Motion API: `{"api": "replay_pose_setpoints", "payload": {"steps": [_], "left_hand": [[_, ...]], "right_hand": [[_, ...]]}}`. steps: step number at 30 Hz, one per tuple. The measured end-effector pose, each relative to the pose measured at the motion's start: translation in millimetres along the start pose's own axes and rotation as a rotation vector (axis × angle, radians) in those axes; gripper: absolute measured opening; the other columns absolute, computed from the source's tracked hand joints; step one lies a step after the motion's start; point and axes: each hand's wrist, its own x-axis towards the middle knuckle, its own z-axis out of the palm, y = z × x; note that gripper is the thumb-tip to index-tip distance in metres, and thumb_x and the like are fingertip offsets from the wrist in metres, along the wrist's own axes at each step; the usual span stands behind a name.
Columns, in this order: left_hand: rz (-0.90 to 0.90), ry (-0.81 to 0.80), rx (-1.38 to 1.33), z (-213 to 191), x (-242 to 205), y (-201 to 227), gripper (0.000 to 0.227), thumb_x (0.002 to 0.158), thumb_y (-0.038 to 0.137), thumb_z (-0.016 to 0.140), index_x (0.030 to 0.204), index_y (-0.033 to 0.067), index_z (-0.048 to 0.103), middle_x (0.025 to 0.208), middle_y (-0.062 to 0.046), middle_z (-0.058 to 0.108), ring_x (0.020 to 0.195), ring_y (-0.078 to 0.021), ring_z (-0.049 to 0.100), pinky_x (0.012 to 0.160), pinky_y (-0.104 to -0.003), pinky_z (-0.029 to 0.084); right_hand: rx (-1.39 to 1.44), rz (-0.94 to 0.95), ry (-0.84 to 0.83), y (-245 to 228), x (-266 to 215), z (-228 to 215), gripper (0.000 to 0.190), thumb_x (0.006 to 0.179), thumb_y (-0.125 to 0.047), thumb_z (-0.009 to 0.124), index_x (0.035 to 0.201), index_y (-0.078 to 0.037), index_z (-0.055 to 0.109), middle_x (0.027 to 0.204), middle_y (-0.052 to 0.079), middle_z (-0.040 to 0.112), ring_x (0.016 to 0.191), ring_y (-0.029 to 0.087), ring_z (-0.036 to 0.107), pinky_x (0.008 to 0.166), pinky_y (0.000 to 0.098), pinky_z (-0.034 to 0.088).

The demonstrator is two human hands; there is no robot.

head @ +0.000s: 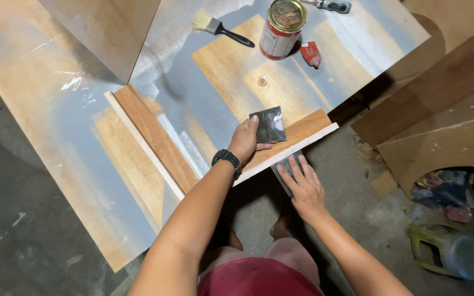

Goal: The person applies a white filler paste from a small tube onto a metal card, then uses a sanding block to spread and smooth the filler into the grain of two wooden planks on a workbench. The person repeatedly rubs the filler into the wood surfaces.

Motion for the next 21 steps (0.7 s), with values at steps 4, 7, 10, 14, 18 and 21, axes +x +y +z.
{"api": "replay_pose_setpoints", "payload": {"steps": [4,7,10,14,18,21], "left_hand": [[0.003,-0.002,-0.049,0.6,-1.0,1.4,0.051,0.122,0.035,0.035,0.149,-0.0053,0.051,0.131,-0.039,0.069,0.102,-0.049,0.078,0.082,-0.049,0.074],[0.0,-0.007,-0.052,-3.6,-6.6,-3.4,0.052,0.121,0.036,0.037,0.146,-0.0066,0.053,0.135,-0.039,0.068,0.106,-0.0493,0.077,0.085,-0.052,0.074],[0.006,-0.029,-0.052,-3.0,-2.2,-1.3,0.055,0.121,0.035,0.038,0.151,-0.0086,0.049,0.146,-0.04,0.06,0.111,-0.0503,0.075,0.086,-0.054,0.073],[-0.008,-0.022,-0.05,-3.2,-0.8,-3.1,0.053,0.121,0.034,0.036,0.152,-0.0073,0.049,0.144,-0.036,0.063,0.114,-0.0483,0.076,0.089,-0.054,0.072],[-0.025,-0.019,-0.017,-12.5,15.8,-19.0,0.045,0.121,0.028,0.04,0.147,-0.0066,0.054,0.14,-0.034,0.068,0.114,-0.0452,0.077,0.092,-0.055,0.072],[-0.024,-0.03,-0.017,-13.7,16.2,-18.6,0.043,0.12,0.026,0.039,0.145,-0.0061,0.055,0.139,-0.033,0.069,0.114,-0.0434,0.077,0.093,-0.054,0.072]], "right_hand": [[-0.084,0.162,-0.408,12.3,-49.6,-28.2,0.098,0.076,-0.002,0.07,0.168,-0.03,0.049,0.176,0.012,0.045,0.165,0.038,0.037,0.13,0.049,0.035],[-0.029,0.388,-0.5,15.6,-47.1,-51.4,0.1,0.076,0.001,0.068,0.171,-0.017,0.044,0.167,0.02,0.055,0.155,0.037,0.053,0.125,0.0499,0.044],[-0.006,0.502,-0.414,15.2,-6.4,-67.2,0.083,0.08,-0.001,0.063,0.162,-0.013,0.058,0.156,0.016,0.066,0.149,0.032,0.06,0.125,0.0449,0.046],[-0.04,0.56,-0.488,-6.3,50.1,-78.0,0.087,0.085,-0.008,0.062,0.17,-0.019,0.046,0.161,0.018,0.061,0.146,0.034,0.061,0.118,0.0531,0.05],[-0.141,0.511,-0.555,-22.5,69.6,-62.4,0.077,0.09,-0.007,0.057,0.167,-0.01,0.048,0.16,0.03,0.058,0.149,0.042,0.059,0.111,0.0545,0.053],[-0.097,0.568,-0.623,-39.8,98.6,-86.6,0.08,0.095,-0.004,0.052,0.173,-0.008,0.034,0.172,0.03,0.043,0.154,0.045,0.052,0.109,0.0571,0.055]]}}
